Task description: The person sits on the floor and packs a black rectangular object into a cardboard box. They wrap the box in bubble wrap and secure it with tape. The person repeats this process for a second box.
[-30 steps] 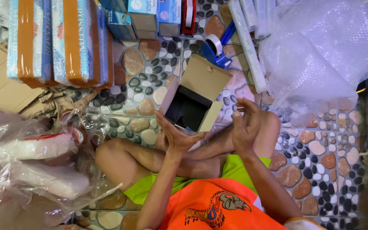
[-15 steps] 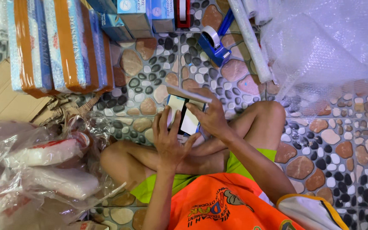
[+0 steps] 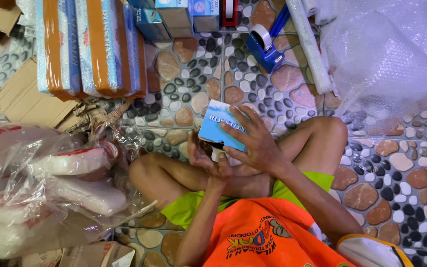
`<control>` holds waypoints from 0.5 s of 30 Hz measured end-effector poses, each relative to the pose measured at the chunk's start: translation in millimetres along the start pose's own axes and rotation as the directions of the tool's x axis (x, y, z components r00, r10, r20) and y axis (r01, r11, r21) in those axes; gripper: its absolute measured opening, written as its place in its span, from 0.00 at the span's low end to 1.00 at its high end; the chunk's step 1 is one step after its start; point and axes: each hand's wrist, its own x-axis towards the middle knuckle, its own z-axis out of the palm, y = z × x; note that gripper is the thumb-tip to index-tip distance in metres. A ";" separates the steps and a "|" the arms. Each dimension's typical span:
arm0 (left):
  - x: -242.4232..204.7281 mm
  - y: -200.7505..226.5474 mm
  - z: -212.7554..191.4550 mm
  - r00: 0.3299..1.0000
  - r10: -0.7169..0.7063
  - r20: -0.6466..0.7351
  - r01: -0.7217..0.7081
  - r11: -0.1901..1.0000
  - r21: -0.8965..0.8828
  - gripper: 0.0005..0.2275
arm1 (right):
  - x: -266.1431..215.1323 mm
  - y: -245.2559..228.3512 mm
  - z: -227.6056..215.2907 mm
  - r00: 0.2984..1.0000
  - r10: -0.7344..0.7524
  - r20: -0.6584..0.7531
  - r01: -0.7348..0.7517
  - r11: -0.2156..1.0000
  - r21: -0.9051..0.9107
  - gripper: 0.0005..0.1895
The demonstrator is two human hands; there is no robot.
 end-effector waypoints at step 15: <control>18.3 -29.1 -46.5 0.878 0.398 0.267 -0.427 0.902 0.060 0.25 | -10.4 6.9 -10.0 0.954 -0.121 0.274 0.181 0.962 -0.204 0.52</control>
